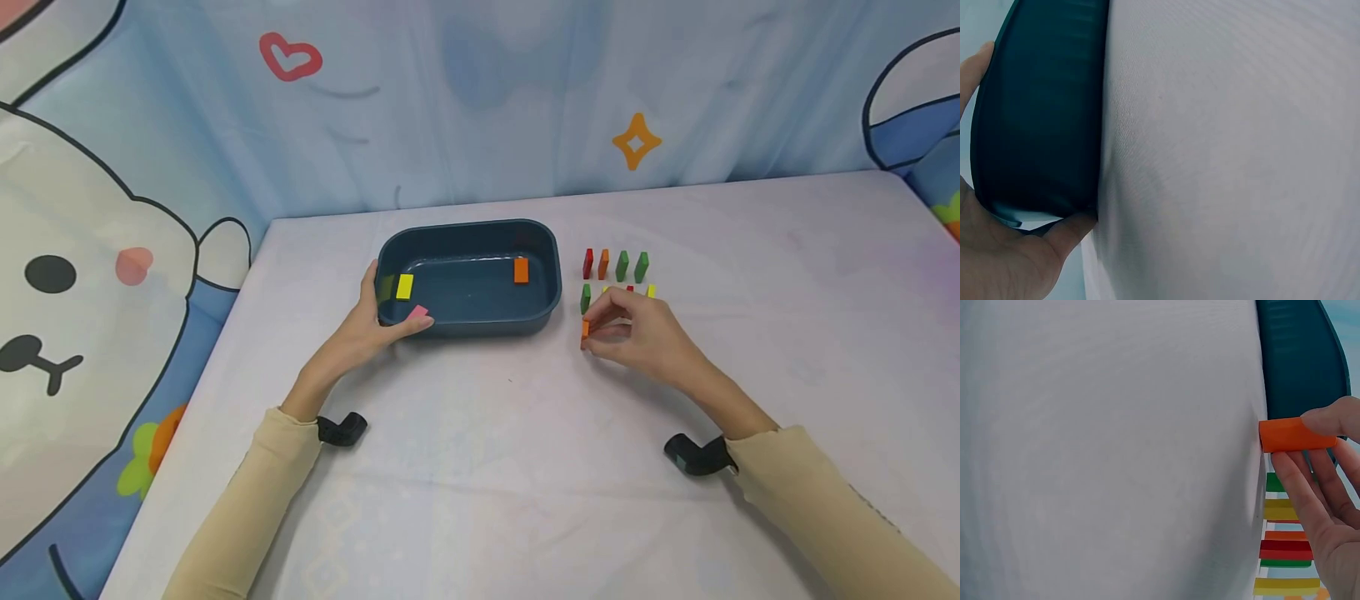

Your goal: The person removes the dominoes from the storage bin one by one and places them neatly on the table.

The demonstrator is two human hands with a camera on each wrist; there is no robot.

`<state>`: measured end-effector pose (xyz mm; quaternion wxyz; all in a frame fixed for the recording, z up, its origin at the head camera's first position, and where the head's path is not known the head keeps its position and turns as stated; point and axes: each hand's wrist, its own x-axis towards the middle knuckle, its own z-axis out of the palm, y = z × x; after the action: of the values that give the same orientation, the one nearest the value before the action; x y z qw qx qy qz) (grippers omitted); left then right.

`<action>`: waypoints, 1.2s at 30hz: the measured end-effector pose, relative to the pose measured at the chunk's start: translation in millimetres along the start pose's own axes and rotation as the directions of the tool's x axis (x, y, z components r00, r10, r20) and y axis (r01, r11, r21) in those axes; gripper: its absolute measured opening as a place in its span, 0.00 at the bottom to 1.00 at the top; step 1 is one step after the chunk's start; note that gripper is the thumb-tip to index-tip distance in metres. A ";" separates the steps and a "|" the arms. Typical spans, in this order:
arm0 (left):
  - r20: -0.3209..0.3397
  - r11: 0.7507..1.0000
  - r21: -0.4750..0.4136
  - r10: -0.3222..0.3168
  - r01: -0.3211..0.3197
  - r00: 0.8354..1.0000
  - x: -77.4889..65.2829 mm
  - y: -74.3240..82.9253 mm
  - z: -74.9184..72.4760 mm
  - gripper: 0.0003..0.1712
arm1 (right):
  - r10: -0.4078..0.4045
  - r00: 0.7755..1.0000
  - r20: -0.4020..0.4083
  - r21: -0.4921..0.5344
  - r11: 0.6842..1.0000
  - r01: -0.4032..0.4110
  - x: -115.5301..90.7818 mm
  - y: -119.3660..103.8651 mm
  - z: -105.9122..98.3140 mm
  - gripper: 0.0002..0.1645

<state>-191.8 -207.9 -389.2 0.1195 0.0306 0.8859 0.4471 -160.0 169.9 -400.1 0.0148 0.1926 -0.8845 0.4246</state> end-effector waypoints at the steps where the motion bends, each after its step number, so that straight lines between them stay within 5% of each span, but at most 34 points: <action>1: -0.001 1.000 -0.001 -0.001 0.001 1.000 -0.3 -0.1 -0.1 0.76 | -0.002 1.000 -0.001 0.001 1.000 0.002 0.1 0.2 0.2 0.21; 22: 0.001 1.000 0.001 -0.001 0.001 1.000 0.6 -0.9 0.1 0.75 | 0.006 1.000 0.021 -0.023 1.000 -0.006 -0.1 2.0 -1.2 0.24; 36: 0.003 0.999 -0.004 -0.031 0.032 0.999 -0.8 1.2 -0.4 0.77 | 0.028 0.999 0.020 -0.127 0.992 -0.025 -12.4 -0.3 -10.3 0.29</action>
<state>-191.2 -207.6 -387.9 0.1281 0.0172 0.8852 0.4469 -149.8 181.6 -395.6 0.0116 0.1841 -0.9124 0.3654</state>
